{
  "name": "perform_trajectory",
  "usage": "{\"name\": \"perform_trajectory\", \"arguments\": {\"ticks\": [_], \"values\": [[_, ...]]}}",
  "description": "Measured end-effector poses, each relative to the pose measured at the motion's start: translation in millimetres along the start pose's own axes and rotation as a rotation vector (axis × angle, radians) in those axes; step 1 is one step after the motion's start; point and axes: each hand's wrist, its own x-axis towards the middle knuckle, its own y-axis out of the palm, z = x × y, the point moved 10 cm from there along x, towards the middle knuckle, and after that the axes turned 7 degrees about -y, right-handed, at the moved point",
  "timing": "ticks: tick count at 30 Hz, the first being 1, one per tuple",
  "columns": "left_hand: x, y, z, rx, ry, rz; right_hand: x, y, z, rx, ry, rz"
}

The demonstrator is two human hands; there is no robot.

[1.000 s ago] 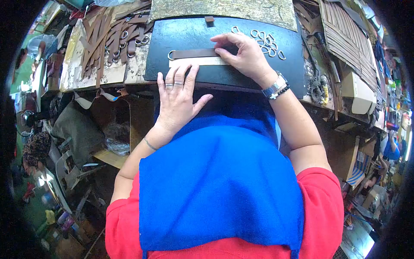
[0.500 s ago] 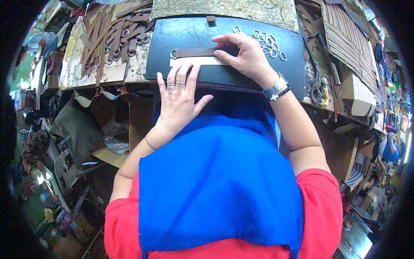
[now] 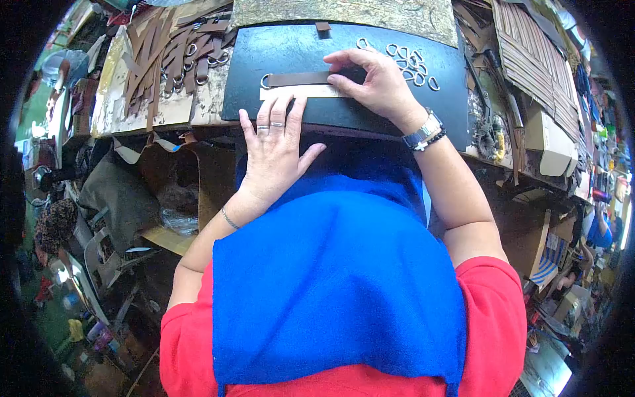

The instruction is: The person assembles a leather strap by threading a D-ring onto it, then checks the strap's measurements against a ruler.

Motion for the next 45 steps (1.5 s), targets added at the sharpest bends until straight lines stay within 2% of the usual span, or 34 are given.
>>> {"name": "perform_trajectory", "arguments": {"ticks": [10, 13, 19, 25, 43, 45], "values": [[0.3, 2.6, -0.4, -0.001, 0.002, 0.012, 0.6, -0.6, 4.4, -0.034, -0.052, -0.003], [2.1, 3.3, -0.8, 0.012, 0.017, 0.018, -0.3, 1.7, 3.0, -0.029, 0.003, 0.049], [5.8, 7.6, 1.8, -0.017, 0.019, 0.049, 1.0, -2.1, 7.4, -0.072, -0.079, -0.012], [5.8, 7.7, 1.9, -0.022, 0.021, 0.053, 0.0, -1.4, -1.5, 0.037, -0.014, -0.025], [6.2, 8.7, 1.2, -0.009, 0.016, 0.057, -1.9, -0.2, -6.4, 0.104, 0.037, -0.031], [5.9, 8.7, 1.2, -0.01, 0.014, 0.057, -1.4, -0.3, -3.3, 0.067, -0.005, -0.022]]}}
